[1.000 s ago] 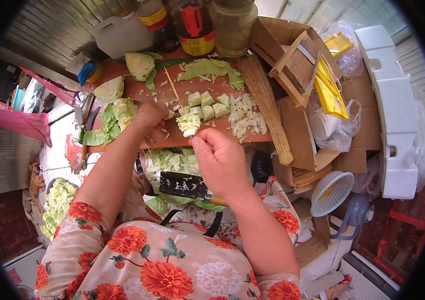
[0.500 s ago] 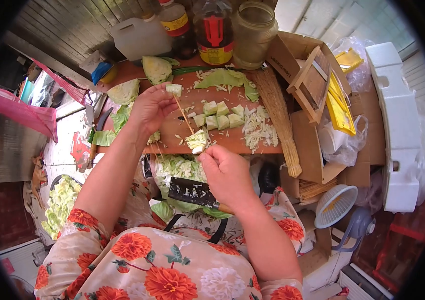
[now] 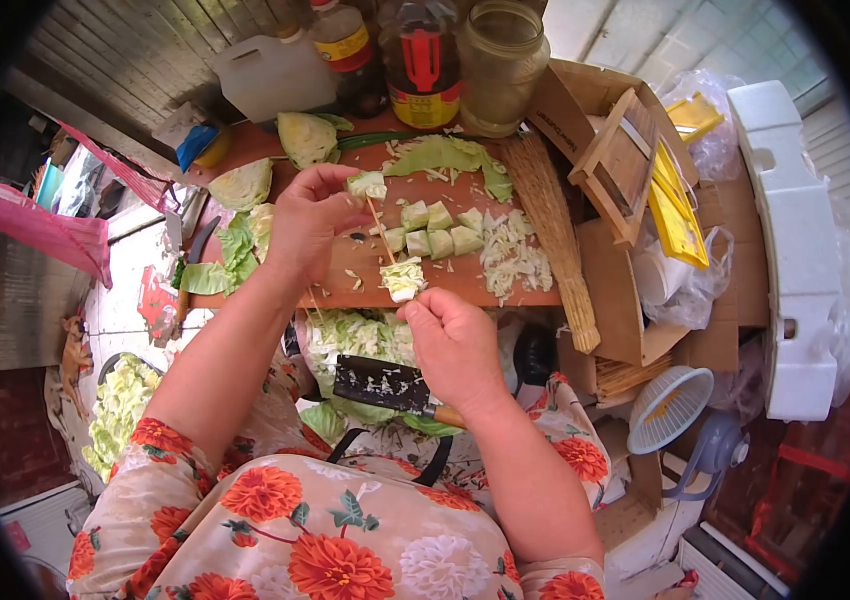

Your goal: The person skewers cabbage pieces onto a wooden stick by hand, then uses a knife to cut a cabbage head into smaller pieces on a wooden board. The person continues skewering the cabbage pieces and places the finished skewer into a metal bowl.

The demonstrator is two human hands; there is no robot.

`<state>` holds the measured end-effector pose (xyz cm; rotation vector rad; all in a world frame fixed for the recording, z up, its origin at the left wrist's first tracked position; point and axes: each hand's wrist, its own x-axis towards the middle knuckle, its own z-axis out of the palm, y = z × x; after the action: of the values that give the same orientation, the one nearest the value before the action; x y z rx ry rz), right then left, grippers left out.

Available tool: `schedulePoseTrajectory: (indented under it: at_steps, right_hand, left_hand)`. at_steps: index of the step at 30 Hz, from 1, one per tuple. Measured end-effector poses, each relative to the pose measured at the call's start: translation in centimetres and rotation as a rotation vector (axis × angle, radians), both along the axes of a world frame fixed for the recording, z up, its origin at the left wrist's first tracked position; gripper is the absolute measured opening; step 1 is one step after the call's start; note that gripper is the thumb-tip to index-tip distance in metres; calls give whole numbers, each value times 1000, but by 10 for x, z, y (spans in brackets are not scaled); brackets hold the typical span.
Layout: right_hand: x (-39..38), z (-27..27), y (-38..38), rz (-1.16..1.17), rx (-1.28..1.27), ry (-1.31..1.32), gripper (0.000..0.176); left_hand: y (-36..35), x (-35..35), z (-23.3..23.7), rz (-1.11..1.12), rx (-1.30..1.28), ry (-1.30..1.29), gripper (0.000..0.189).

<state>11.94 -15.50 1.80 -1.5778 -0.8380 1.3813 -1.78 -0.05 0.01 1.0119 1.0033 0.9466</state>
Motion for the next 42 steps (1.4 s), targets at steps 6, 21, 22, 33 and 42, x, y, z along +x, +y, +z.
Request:
schedulePoseTrajectory:
  at_steps: [6,21,22,33,42]
  right_hand:
    - [7,-5,6,-156,39,113,20]
    - [17,6,3,-194,-28,94,19]
    - [17,8,3,-194,-30,94,19]
    - [23,11,-1,-140,6,141,17]
    - [18,13,-3,-118,47,110,16]
  left_hand:
    - [-33,13,0,-323,-113,-60,26]
    - [23,9,-52,-371,34,702,33]
    - [20,12,-50,-500,-36,868,35]
    - [25,17,-90,-684,186,1189,41]
    - [4,9,-77,-540,297,1156,40]
